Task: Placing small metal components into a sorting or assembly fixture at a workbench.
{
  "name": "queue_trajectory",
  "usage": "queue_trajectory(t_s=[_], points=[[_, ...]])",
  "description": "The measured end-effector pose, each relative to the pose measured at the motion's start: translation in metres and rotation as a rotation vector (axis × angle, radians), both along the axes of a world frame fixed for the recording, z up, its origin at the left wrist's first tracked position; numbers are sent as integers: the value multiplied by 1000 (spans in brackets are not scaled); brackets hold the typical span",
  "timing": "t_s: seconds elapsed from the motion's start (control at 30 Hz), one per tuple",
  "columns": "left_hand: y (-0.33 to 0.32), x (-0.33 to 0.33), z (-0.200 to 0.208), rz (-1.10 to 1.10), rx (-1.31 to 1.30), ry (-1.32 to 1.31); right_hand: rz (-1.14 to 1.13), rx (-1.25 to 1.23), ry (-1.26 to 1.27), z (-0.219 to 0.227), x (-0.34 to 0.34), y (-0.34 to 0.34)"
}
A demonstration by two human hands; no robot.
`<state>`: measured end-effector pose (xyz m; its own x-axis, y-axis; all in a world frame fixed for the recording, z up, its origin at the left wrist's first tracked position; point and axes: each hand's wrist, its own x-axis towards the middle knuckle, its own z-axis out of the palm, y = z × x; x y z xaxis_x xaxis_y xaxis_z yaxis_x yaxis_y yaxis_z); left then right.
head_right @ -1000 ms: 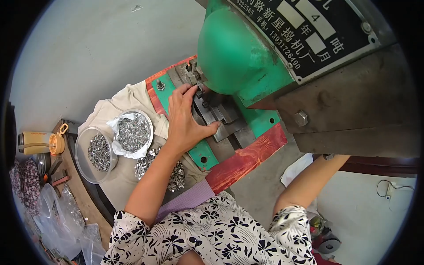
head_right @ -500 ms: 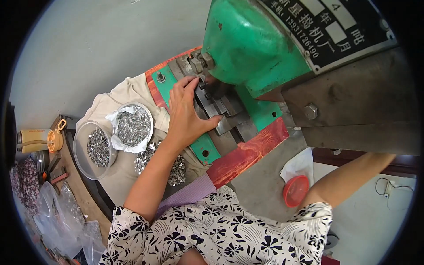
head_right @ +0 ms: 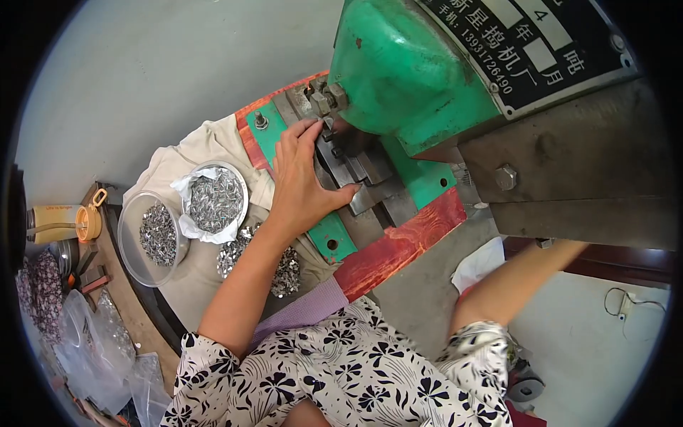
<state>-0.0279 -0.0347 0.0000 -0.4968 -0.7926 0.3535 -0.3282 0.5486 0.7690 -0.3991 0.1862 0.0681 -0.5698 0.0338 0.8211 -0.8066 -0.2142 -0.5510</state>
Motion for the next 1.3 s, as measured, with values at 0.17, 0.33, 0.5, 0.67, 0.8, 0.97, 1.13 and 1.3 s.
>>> queue_trajectory(t_s=[0.17,0.33,0.5,0.67,0.8,0.97,1.13,1.3], points=[[-6,22,-4,53,34,-14,28,-9,22,19,3,1],[-5,16,-5,57,27,-4,26,-37,-9,65,-188,114],[11,27,-1,57,52,-19,36,-68,-33,74,-218,142],[29,32,-2,38,66,-42,56,-94,-64,58,-182,111],[31,34,-3,43,64,-19,84,-127,-97,27,-94,47],[32,30,-1,18,59,-6,80,-152,-111,-5,68,-35],[30,36,-4,5,104,-9,125,-181,-177,-33,117,-71],[22,38,-9,-70,123,50,138,-206,-193,-42,148,-100]])
